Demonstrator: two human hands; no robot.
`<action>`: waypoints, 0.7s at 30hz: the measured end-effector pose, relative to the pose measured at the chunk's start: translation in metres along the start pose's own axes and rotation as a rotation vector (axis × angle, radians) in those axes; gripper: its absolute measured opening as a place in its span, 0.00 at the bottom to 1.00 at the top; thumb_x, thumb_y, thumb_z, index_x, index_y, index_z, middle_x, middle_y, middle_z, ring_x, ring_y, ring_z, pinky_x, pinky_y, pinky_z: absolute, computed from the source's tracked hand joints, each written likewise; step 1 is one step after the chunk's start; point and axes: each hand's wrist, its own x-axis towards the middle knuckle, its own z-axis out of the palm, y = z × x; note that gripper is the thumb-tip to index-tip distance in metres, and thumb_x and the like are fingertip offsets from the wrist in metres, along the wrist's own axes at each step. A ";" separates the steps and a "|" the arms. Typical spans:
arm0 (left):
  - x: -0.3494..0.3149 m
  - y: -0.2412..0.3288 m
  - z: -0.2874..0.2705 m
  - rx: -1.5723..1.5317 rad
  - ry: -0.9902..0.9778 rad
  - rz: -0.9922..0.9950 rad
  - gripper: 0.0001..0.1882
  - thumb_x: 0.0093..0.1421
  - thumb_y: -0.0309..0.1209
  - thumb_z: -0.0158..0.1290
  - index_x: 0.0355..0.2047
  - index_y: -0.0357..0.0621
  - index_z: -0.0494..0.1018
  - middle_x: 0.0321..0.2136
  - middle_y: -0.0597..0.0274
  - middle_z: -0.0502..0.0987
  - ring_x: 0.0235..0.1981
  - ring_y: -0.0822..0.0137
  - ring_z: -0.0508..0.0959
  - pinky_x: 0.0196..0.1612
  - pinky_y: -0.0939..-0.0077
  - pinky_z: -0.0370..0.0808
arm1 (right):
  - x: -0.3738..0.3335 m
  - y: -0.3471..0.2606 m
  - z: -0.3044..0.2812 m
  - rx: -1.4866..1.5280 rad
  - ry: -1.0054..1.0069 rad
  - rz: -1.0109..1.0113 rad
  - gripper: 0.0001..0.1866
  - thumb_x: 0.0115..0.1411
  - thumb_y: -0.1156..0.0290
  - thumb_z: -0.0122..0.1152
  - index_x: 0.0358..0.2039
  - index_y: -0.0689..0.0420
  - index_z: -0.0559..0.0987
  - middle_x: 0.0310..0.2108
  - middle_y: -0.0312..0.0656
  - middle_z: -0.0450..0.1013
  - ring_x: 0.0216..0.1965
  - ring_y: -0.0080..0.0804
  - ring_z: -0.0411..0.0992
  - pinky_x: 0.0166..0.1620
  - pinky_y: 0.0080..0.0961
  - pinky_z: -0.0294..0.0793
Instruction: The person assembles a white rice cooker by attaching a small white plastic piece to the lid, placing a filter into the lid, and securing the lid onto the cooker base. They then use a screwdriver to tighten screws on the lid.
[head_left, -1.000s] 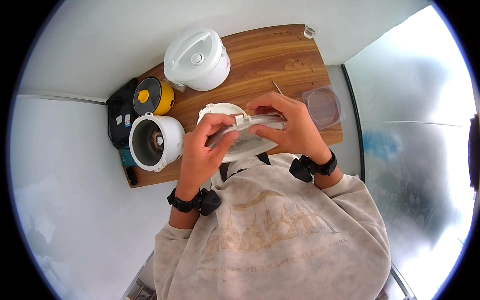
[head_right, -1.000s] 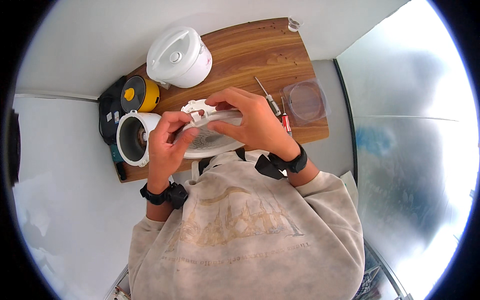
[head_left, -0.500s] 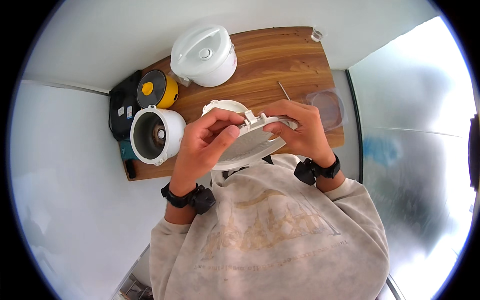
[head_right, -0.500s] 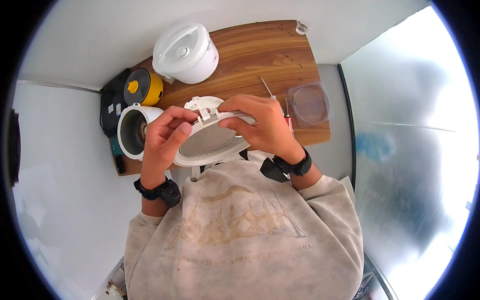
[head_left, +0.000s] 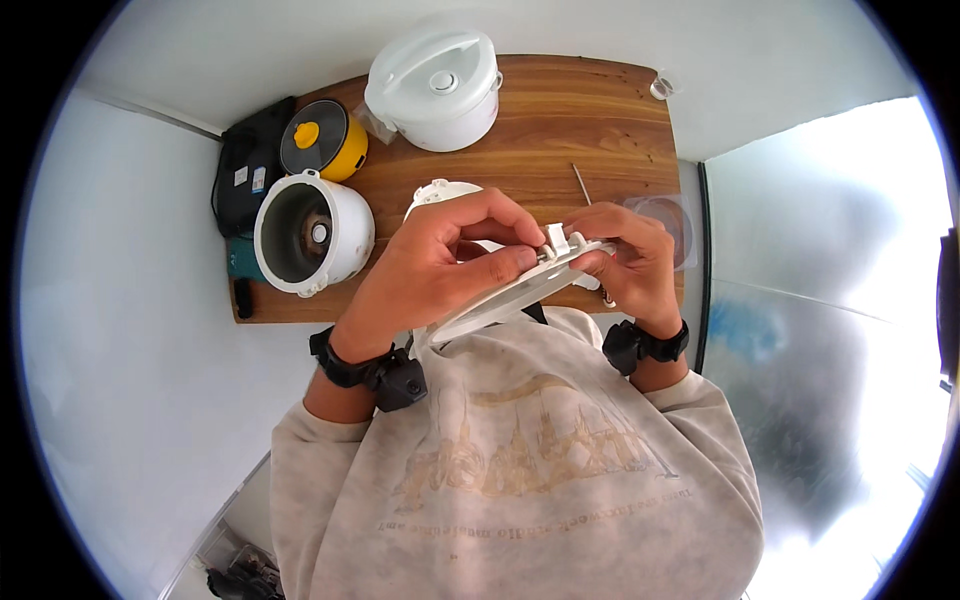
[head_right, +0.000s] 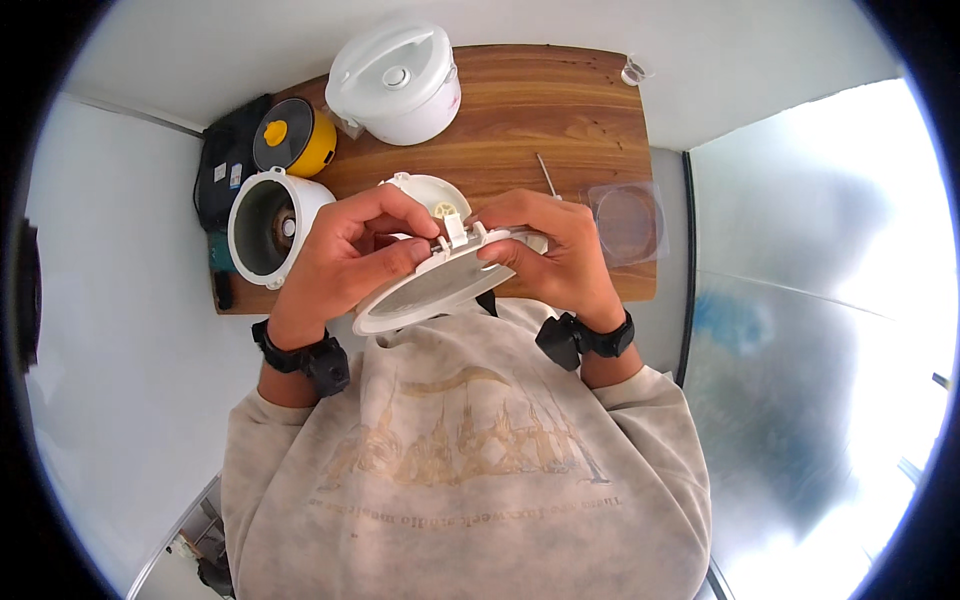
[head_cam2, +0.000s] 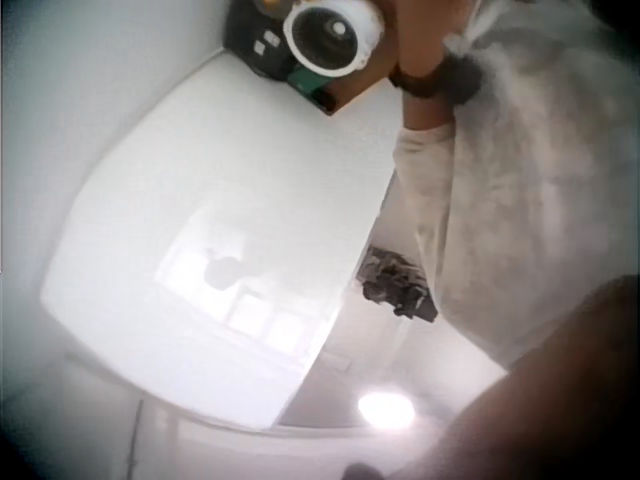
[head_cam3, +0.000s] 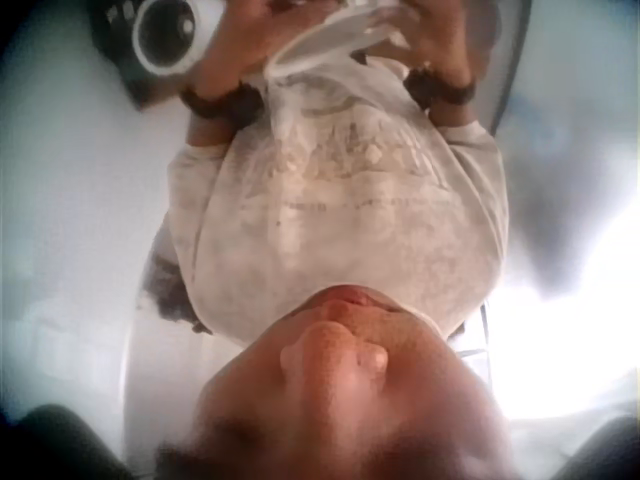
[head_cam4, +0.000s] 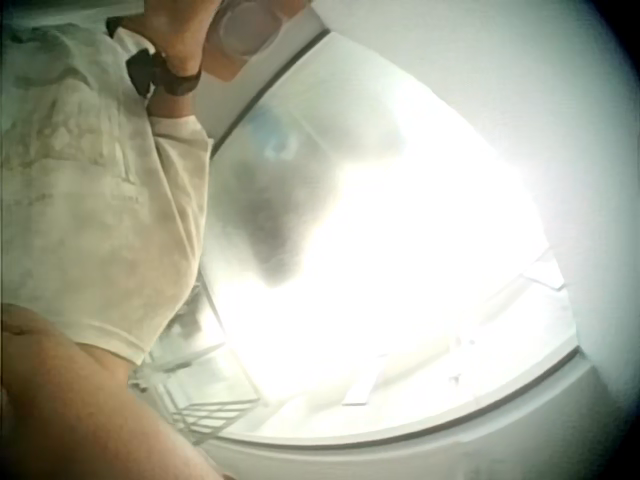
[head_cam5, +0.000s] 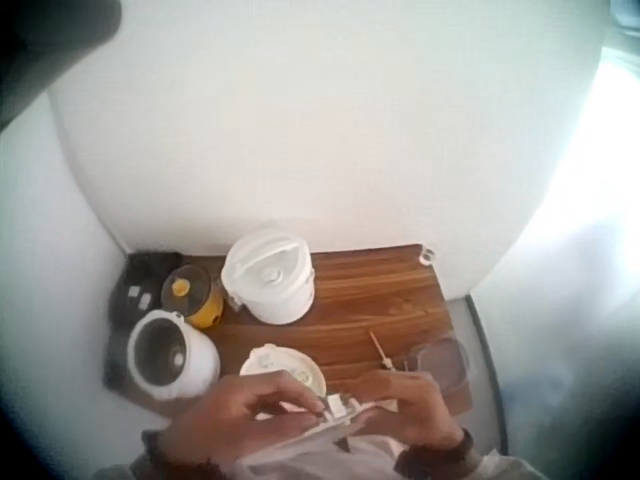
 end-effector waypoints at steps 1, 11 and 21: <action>0.000 0.001 0.000 0.013 -0.008 0.006 0.08 0.60 0.22 0.57 0.40 0.37 0.75 0.38 0.64 0.78 0.40 0.77 0.78 0.46 0.80 0.76 | 0.000 0.000 0.000 0.016 0.001 0.004 0.13 0.53 0.69 0.72 0.37 0.61 0.81 0.36 0.43 0.80 0.36 0.33 0.79 0.39 0.25 0.76; -0.002 -0.003 -0.003 -0.018 -0.037 -0.002 0.08 0.59 0.21 0.58 0.40 0.38 0.79 0.37 0.64 0.80 0.37 0.75 0.79 0.44 0.81 0.77 | 0.000 0.000 0.000 0.083 -0.039 -0.001 0.13 0.54 0.68 0.71 0.37 0.60 0.82 0.37 0.43 0.81 0.37 0.33 0.79 0.40 0.26 0.76; -0.007 -0.005 -0.008 -0.026 -0.051 -0.002 0.10 0.55 0.16 0.57 0.38 0.37 0.80 0.37 0.63 0.81 0.38 0.74 0.79 0.42 0.81 0.76 | -0.002 0.001 0.003 0.138 -0.039 0.002 0.15 0.53 0.69 0.72 0.39 0.60 0.81 0.38 0.43 0.81 0.38 0.32 0.79 0.41 0.25 0.77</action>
